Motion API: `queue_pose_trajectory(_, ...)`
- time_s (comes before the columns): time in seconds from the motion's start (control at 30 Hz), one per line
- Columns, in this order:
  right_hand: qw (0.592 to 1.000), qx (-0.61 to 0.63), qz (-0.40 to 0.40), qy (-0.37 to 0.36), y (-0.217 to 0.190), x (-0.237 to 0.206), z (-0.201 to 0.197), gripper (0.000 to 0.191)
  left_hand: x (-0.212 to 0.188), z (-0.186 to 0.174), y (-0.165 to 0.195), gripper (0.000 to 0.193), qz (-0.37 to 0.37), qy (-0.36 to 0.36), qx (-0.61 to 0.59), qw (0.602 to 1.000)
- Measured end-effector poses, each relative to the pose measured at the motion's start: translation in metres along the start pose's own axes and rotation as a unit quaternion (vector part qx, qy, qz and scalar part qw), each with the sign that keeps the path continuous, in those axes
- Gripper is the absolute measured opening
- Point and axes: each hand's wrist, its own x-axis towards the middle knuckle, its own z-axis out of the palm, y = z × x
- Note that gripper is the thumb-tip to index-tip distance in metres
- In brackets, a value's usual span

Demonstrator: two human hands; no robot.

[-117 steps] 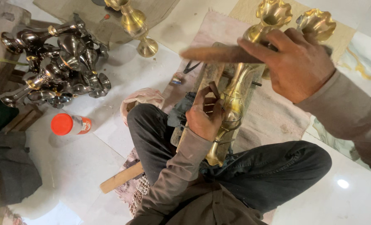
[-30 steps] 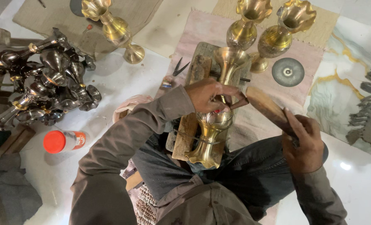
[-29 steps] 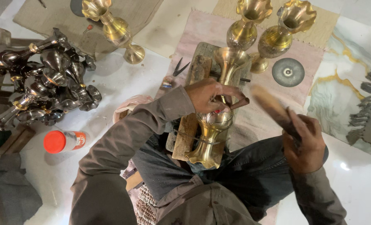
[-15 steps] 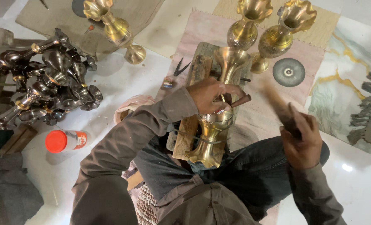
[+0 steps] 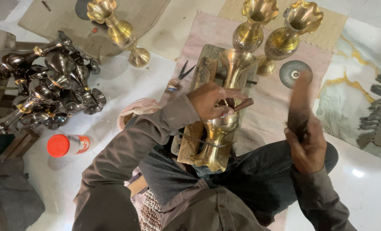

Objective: The person sits on the floor with a brass vase held on a wooden shaping form and repeatedly hammers its surface with a mallet, repositioning the vase and using a wooden block to support and shape the metal. Piles of finished brass vases sit around the work area.

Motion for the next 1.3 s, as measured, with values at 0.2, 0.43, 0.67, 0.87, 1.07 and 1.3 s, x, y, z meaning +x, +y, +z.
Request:
queue_pose_trajectory(0.2,0.990,-0.104,-0.087,0.032,-0.010,0.001,0.002,0.064,-0.010,-0.002,0.005,0.061,-0.094,-0.037,-0.050,0.994)
queue_pose_trajectory(0.43,0.966,-0.221,-0.137,-0.012,-0.016,0.003,0.006,0.062,-0.004,-0.002,0.010,0.063,-0.113,-0.069,0.016,0.991)
queue_pose_trajectory(0.67,0.986,-0.128,-0.107,-0.010,-0.015,0.003,0.006,0.064,-0.006,0.000,0.010,0.058,-0.076,-0.031,0.016,0.996)
queue_pose_trajectory(0.87,0.974,-0.180,-0.135,-0.011,-0.003,0.005,0.003,0.064,-0.009,0.000,0.015,0.057,-0.104,-0.045,-0.001,0.994)
queue_pose_trajectory(1.07,0.965,-0.213,-0.150,-0.025,-0.006,0.007,0.000,0.068,-0.012,0.001,0.017,0.055,-0.138,-0.050,0.006,0.989)
queue_pose_trajectory(1.3,0.970,-0.188,-0.151,0.019,-0.018,0.006,0.001,0.062,-0.026,0.006,0.012,0.057,-0.091,-0.002,0.002,0.996)
